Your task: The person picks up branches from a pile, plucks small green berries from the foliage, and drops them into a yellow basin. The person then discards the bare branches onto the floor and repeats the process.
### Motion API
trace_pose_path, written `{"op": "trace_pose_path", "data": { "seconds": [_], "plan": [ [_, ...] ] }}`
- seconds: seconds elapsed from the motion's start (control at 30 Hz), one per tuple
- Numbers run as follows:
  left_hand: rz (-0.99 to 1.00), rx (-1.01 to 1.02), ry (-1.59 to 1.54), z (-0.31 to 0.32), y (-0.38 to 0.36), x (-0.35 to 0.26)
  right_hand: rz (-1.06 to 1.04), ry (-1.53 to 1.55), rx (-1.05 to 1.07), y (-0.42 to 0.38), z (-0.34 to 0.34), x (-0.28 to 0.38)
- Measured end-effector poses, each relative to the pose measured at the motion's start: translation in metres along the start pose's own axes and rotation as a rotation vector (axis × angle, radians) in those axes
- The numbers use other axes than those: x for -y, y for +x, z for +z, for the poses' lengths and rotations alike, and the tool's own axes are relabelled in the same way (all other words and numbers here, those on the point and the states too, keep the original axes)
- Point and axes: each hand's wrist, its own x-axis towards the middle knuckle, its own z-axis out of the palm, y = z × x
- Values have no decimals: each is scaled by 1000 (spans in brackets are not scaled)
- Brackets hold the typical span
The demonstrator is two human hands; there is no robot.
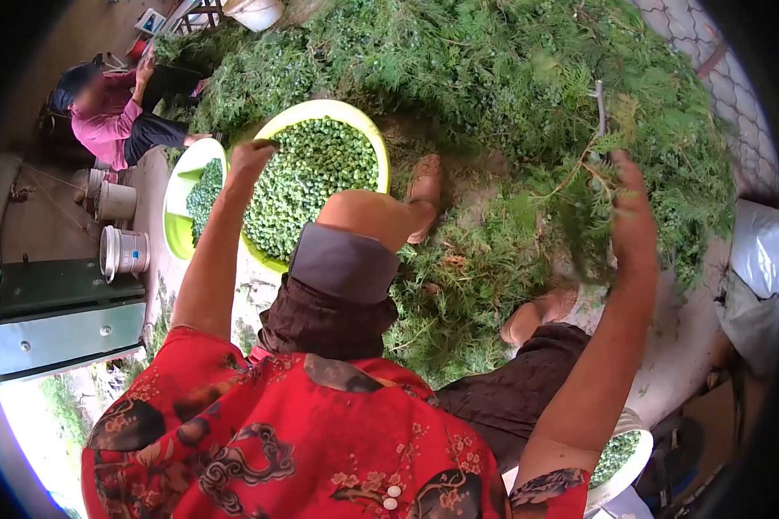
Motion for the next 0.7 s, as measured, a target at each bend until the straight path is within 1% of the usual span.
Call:
{"op": "trace_pose_path", "data": {
  "seconds": [0.03, 0.07, 0.13, 0.2, 0.27, 0.3, 0.33, 0.37, 0.4, 0.47, 0.5, 0.53, 0.6, 0.67, 0.7],
  "plan": [
    [114, -97, -221, 5, 11, 9, 83, 71, -37, 2, 2, -9],
    [183, -52, -392, 6, -9, -18, 164, 144, -80, 3, 3, -17],
    [236, 27, -371, 16, -41, -77, -381, -86, 104, 0, 7, -29],
    [368, 191, -534, 40, -81, -131, -408, -22, 69, -3, 25, -14],
    [607, 382, -641, 71, -108, -171, -233, -39, 45, -6, 32, 5],
    [665, 423, -631, 87, -121, -189, -243, -48, 21, -14, 40, 24],
    [718, 457, -612, 102, -131, -206, 9, 159, -34, -25, 49, 50],
    [727, 473, -633, 117, -139, -222, 262, 370, -82, -31, 51, 64],
    [735, 489, -653, 130, -146, -234, 256, 374, -90, -27, 48, 57],
    [751, 544, -615, 155, -144, -246, -379, -173, 60, -17, 41, 35],
    [674, 602, -529, 158, -148, -251, -519, -271, 20, -15, 41, 30],
    [679, 608, -529, 164, -149, -253, -519, -272, 13, -16, 42, 32],
    [917, 269, -331, 180, -150, -251, -542, -465, -102, -20, 43, 37],
    [886, 281, -374, 191, -146, -247, -520, -460, -134, -16, 41, 33],
    [629, 486, -606, 200, -138, -243, -522, -414, -94, -13, 39, 30]
  ]
}}
